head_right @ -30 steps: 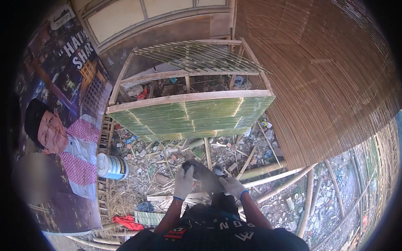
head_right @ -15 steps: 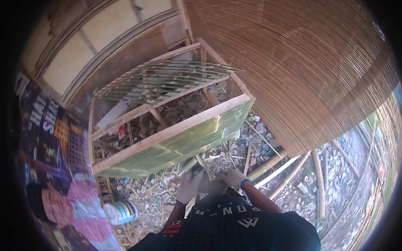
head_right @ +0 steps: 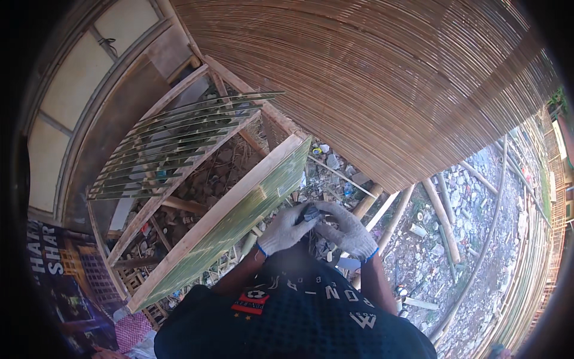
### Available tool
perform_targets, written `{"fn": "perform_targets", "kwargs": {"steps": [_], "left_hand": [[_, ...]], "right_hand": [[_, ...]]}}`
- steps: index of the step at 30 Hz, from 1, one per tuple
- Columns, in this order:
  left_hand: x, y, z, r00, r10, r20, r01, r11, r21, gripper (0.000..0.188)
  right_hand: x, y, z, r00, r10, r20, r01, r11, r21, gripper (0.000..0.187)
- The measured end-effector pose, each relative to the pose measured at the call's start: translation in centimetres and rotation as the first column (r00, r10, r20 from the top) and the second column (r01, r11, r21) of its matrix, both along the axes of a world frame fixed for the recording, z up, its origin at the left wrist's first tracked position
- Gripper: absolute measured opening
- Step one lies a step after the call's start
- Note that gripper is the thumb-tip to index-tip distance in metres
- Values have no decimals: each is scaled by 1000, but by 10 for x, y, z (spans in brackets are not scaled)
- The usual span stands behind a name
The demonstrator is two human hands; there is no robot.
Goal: Hammering bamboo slats onto a wooden frame using nails.
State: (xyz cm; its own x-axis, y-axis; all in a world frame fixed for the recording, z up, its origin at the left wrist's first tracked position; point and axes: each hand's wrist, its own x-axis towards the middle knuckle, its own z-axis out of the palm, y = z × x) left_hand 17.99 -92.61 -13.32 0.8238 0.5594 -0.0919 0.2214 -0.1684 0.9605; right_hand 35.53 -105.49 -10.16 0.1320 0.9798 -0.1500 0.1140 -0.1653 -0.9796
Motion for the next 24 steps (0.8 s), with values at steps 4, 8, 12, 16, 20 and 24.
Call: {"fn": "perform_targets", "kwargs": {"steps": [4,8,12,16,20,24], "left_hand": [[45,42,-10,991,-52,124,54,999,-9,31],[88,87,-14,979,-104,178,132,979,-156,34],[140,137,-45,961,-109,253,180,943,-278,33],[175,186,-13,988,38,152,15,943,-332,27],[209,229,-24,962,169,215,-139,979,-147,24],[252,264,-32,850,389,356,-380,920,-97,32]], "right_hand": [[41,46,-19,998,-54,-15,54,999,-2,65],[93,101,-21,983,79,168,-89,995,50,59],[175,178,-26,871,376,315,-381,923,-51,41],[229,254,8,849,415,326,-328,899,-291,24],[272,338,7,788,431,439,-380,902,-203,19],[308,430,5,697,633,336,-553,773,-309,23]]}}
